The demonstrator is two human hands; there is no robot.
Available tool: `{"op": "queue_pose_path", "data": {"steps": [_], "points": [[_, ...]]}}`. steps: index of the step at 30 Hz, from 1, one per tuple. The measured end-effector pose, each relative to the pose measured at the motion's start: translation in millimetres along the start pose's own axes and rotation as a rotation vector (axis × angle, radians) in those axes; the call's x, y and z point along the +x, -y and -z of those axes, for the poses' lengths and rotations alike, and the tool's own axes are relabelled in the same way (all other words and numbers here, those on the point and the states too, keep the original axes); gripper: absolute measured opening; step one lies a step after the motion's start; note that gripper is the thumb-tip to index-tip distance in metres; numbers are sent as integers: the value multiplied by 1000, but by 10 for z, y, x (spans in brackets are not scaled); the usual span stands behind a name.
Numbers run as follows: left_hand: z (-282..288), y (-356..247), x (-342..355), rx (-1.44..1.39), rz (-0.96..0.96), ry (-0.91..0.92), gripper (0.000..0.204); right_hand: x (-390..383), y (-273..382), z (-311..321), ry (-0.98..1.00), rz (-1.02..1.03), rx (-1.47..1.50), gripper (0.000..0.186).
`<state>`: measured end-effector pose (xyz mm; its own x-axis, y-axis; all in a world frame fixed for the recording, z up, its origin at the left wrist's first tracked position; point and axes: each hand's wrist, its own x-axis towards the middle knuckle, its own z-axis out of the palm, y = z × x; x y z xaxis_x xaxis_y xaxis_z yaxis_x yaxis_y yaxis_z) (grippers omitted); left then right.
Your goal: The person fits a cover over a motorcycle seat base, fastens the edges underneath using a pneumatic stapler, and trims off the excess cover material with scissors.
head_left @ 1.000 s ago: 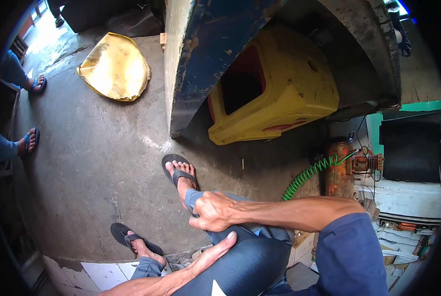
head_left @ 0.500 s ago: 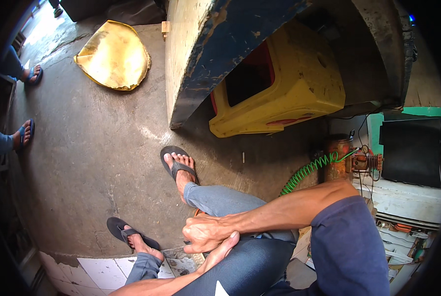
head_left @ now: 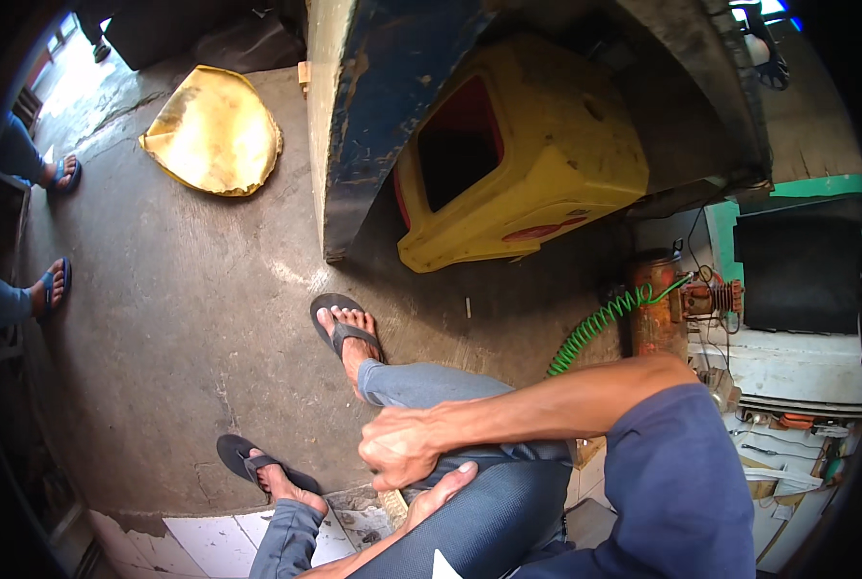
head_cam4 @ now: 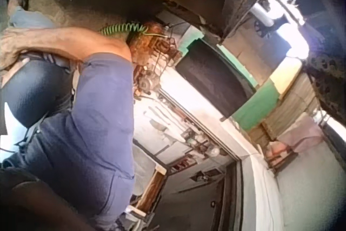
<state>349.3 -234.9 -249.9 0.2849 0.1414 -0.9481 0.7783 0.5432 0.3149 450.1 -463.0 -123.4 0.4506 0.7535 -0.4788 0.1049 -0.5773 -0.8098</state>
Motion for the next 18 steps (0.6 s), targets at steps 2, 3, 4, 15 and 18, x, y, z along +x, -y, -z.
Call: {"op": "queue_pose_path", "data": {"steps": [2, 3, 4, 15, 18], "points": [[-579, 264, -1129, 783, 313, 1064, 49, -109, 288, 360, -15, -99, -5, 49], [-621, -74, -1405, 719, 224, 1127, 46, -179, 432, 465, -28, -196, -11, 52], [-820, -274, -1607, 657, 150, 1258, 43, -462, 484, 478, -263, -210, 1, 51], [-955, -238, -1692, 610, 514, 917, 36, -1531, 1542, -392, -1032, -612, -270, 80], [-934, -184, -1648, 592, 542, 930, 36, -1446, 1464, -424, -1045, -645, -146, 63]]}}
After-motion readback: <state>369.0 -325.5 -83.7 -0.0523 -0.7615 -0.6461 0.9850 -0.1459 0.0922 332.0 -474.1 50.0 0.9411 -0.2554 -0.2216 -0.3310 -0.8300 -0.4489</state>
